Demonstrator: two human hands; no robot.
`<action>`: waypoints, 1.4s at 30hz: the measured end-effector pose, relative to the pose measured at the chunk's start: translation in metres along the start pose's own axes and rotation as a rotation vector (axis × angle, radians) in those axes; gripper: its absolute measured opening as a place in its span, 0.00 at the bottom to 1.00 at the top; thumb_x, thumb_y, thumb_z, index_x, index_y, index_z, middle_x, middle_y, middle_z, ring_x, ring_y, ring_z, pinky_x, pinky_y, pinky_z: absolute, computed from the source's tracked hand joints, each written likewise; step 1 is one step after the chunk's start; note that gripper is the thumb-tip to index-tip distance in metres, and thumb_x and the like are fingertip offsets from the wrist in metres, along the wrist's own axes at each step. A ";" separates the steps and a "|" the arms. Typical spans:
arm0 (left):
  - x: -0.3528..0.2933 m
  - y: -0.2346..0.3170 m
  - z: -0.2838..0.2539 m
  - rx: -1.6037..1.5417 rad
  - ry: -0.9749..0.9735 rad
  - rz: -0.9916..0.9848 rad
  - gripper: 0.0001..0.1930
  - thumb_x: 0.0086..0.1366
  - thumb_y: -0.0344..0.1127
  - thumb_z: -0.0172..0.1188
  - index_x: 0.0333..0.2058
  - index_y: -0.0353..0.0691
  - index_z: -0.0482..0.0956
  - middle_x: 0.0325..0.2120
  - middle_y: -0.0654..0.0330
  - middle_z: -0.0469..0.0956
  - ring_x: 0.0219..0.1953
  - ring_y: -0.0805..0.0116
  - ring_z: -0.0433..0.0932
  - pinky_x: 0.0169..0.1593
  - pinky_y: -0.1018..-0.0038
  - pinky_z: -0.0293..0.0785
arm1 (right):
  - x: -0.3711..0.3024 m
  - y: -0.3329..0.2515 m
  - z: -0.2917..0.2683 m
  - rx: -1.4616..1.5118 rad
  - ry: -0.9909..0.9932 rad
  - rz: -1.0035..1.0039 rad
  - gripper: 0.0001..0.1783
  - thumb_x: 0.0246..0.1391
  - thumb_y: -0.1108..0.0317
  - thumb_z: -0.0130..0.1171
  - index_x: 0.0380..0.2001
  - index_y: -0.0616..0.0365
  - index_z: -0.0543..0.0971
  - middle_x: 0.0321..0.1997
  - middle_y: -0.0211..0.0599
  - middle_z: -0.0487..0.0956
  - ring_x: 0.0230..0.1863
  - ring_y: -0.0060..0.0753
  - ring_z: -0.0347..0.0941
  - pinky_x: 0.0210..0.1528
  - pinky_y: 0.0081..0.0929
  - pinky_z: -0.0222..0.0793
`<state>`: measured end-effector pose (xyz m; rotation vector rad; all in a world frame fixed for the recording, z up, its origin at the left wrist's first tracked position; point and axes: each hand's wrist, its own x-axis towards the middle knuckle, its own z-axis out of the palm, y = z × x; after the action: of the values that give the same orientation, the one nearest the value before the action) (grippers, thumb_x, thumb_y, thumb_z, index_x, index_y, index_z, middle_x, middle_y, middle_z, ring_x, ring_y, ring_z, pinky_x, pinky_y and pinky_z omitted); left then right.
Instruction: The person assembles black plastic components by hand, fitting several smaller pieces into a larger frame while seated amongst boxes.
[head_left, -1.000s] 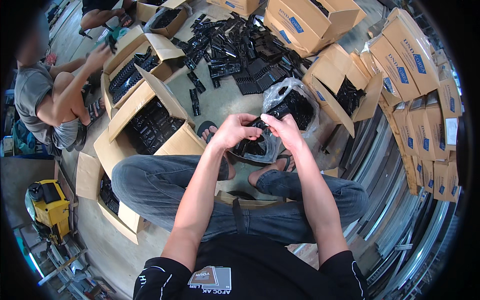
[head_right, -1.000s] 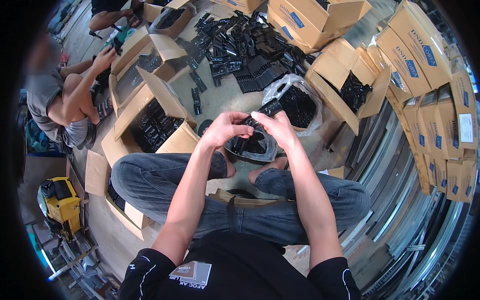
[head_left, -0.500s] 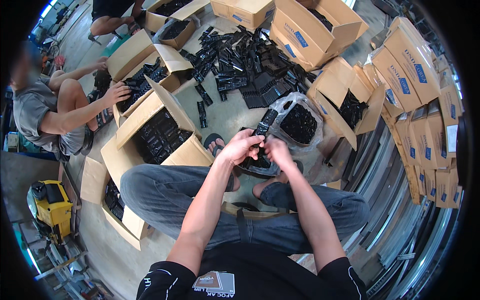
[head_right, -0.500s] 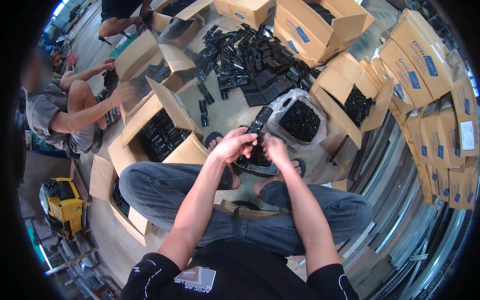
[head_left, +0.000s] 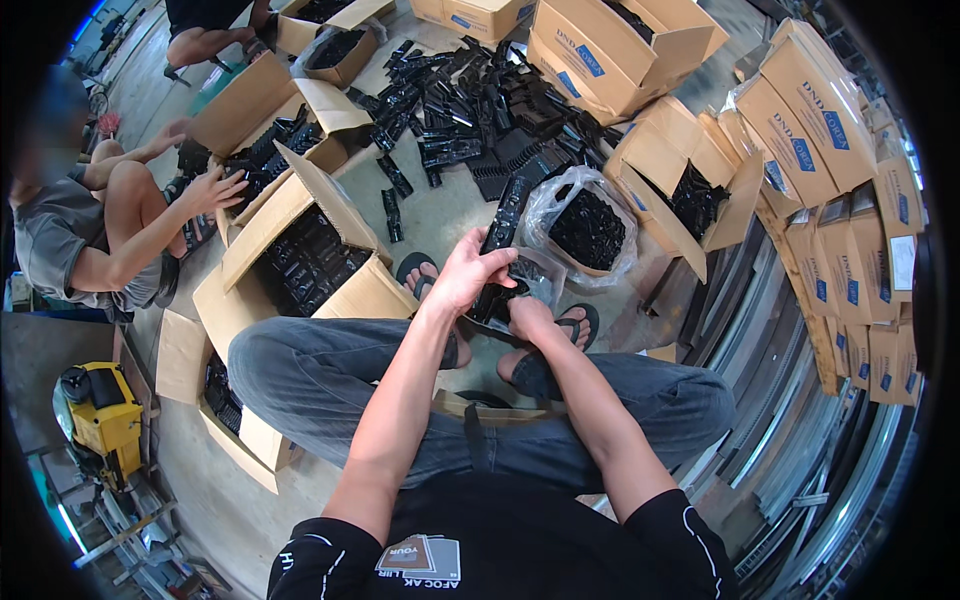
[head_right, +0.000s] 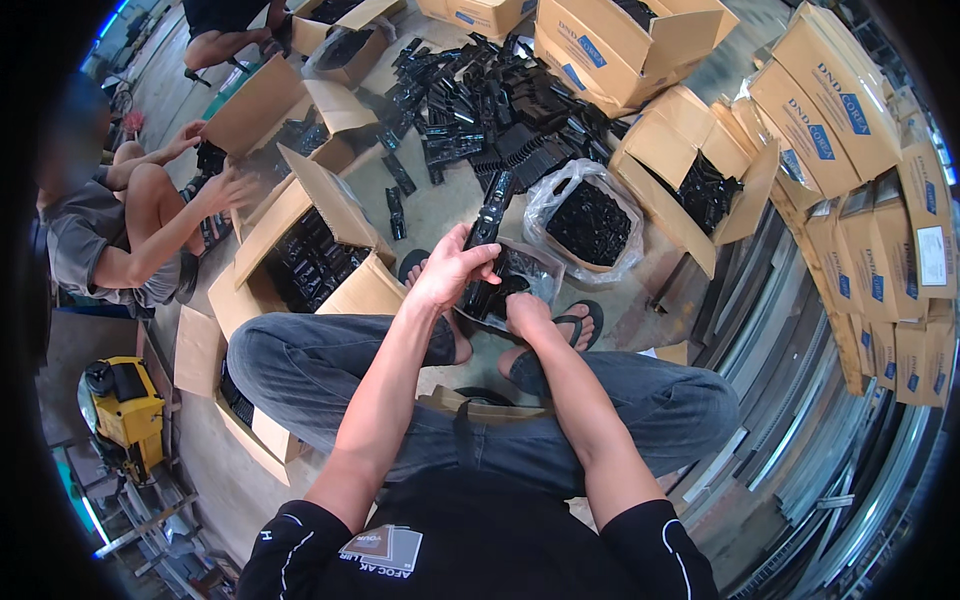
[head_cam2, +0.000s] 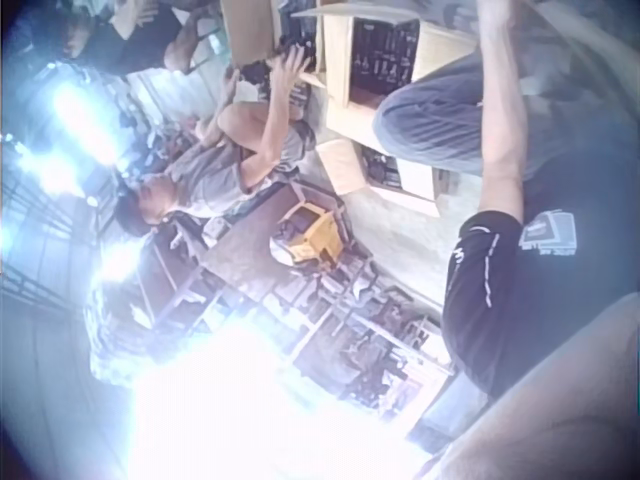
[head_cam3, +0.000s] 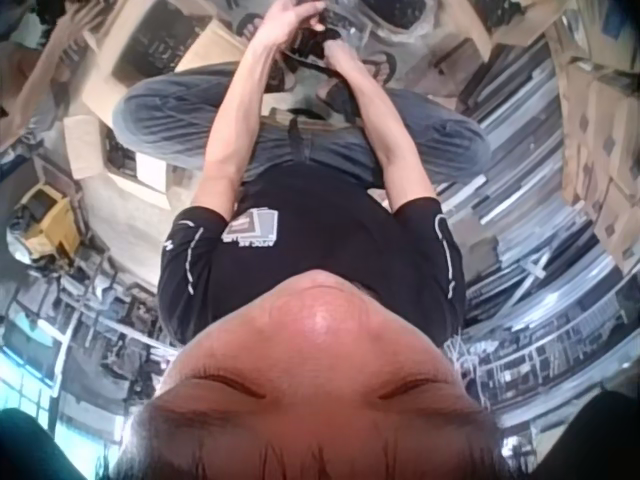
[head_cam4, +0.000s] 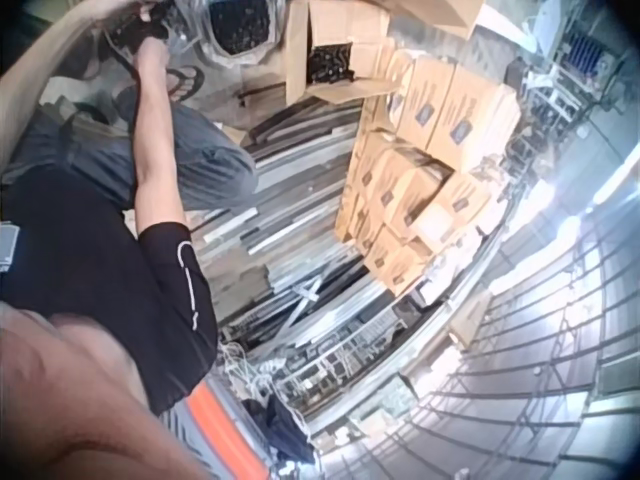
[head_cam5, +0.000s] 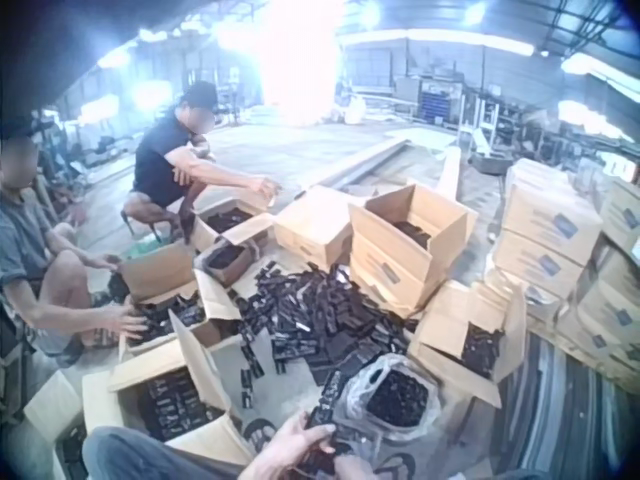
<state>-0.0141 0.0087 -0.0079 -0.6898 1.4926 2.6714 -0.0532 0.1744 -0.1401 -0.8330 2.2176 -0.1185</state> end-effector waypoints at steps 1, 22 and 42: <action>-0.001 0.003 0.001 0.016 0.005 0.012 0.17 0.64 0.27 0.64 0.45 0.32 0.65 0.27 0.62 0.73 0.24 0.75 0.75 0.32 0.72 0.83 | -0.002 -0.002 -0.003 0.009 0.008 0.010 0.14 0.45 0.72 0.61 0.38 0.62 0.84 0.42 0.57 0.83 0.49 0.54 0.80 0.51 0.45 0.77; -0.007 0.003 0.006 0.151 0.140 0.063 0.22 0.66 0.29 0.62 0.51 0.26 0.61 0.31 0.53 0.78 0.24 0.70 0.80 0.30 0.74 0.81 | 0.002 0.002 -0.003 0.026 -0.030 0.041 0.13 0.46 0.70 0.63 0.37 0.63 0.83 0.45 0.55 0.83 0.51 0.54 0.79 0.53 0.43 0.76; -0.002 -0.009 0.003 0.730 0.486 0.317 0.21 0.61 0.32 0.61 0.48 0.30 0.62 0.30 0.38 0.80 0.33 0.44 0.82 0.38 0.57 0.76 | -0.031 -0.046 -0.155 1.114 0.409 -0.459 0.11 0.59 0.78 0.57 0.45 0.63 0.80 0.35 0.31 0.80 0.31 0.17 0.75 0.33 0.19 0.74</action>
<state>-0.0117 0.0169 -0.0131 -1.1322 2.6666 1.9046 -0.1190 0.1313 0.0050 -0.6480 1.7953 -1.6777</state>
